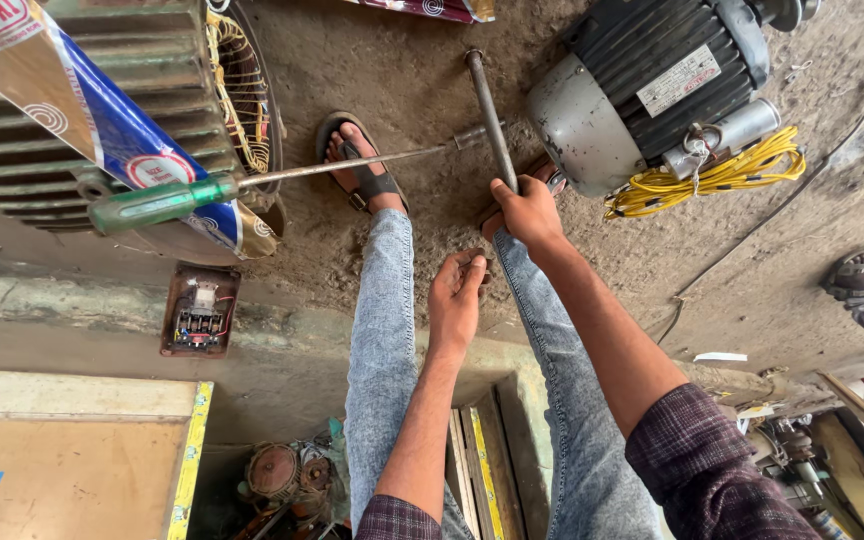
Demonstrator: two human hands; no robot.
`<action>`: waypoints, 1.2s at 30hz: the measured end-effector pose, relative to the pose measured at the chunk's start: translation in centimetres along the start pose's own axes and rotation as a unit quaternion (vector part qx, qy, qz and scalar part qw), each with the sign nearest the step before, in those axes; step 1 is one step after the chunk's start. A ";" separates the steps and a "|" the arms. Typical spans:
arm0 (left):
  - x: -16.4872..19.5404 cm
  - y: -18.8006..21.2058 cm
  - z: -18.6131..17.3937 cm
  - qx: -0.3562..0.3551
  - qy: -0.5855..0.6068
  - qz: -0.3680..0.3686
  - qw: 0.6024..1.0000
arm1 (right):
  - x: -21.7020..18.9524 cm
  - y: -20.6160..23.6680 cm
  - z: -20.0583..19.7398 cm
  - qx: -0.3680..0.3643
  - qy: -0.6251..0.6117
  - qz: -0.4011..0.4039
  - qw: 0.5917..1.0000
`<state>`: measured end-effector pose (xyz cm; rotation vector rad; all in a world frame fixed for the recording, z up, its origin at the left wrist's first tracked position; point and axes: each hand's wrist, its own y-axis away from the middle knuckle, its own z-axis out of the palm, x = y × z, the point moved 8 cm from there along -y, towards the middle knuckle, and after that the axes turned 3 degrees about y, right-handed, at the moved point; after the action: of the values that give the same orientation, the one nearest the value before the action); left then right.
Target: The person holds a metal pipe while standing in a workshop, then picks up a rusty pump casing and fits it over a shaft on the floor, pressing and aligning it with both hands while another person assists. The person lifts and repositions the casing repeatedly to seat it on the assembly.
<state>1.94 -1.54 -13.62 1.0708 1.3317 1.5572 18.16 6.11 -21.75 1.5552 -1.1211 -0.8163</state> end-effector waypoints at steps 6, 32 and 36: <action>0.2 -0.1 0.3 -0.002 0.004 0.015 1.000 | 1.1 -0.3 1.4 -0.053 -0.182 0.003 0.982; 2.4 1.1 -0.5 -0.031 0.034 0.054 0.997 | 4.6 -7.8 4.7 0.092 0.269 -0.018 0.959; 2.8 1.2 -0.8 -0.024 0.037 0.029 0.999 | 2.3 -7.7 5.2 0.072 0.231 -0.119 0.963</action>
<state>0.26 0.68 -12.20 1.0387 1.3169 1.6777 16.21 2.61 -30.49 1.9048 -0.6710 -0.4908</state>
